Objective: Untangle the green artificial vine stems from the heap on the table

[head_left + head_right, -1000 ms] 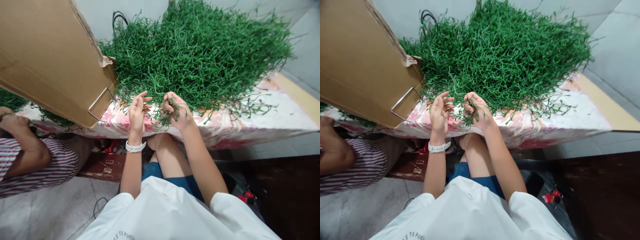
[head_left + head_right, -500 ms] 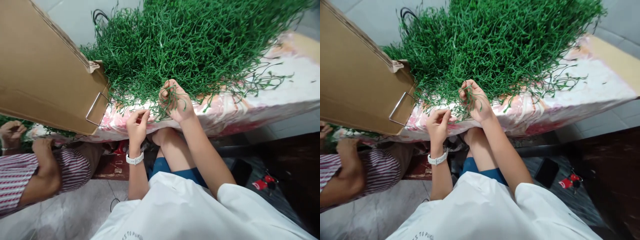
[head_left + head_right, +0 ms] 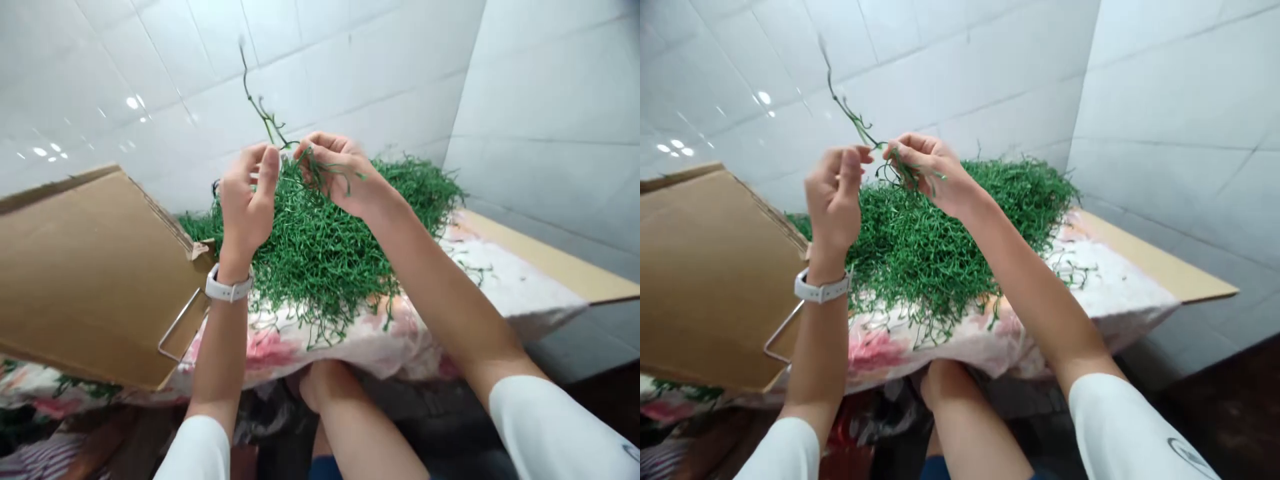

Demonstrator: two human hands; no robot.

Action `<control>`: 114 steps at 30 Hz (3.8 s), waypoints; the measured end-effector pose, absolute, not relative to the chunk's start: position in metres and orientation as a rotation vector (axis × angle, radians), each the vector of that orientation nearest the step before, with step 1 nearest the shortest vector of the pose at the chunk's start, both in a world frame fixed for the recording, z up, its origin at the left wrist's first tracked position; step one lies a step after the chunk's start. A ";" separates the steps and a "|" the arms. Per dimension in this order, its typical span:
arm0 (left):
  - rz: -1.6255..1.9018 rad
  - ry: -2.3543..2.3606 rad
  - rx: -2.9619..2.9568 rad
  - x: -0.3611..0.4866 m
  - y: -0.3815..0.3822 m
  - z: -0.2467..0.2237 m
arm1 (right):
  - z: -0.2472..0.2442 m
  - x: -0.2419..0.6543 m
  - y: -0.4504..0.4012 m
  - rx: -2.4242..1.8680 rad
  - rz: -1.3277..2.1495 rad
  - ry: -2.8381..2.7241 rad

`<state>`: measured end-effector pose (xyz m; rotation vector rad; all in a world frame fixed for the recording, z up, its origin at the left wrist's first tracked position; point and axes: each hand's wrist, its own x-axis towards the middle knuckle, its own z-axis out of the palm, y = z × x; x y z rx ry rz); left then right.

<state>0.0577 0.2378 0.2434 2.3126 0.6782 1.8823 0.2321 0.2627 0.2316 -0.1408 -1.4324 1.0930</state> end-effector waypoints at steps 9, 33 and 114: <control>1.793 0.307 2.096 0.094 0.285 0.268 | 0.275 0.247 0.283 -0.197 0.716 -1.740; 1.623 0.538 1.820 0.092 0.316 0.246 | 0.269 0.279 0.297 -0.711 0.403 -2.257; 1.482 0.108 1.139 0.074 0.281 0.269 | 0.262 0.271 0.335 -0.751 0.129 -1.568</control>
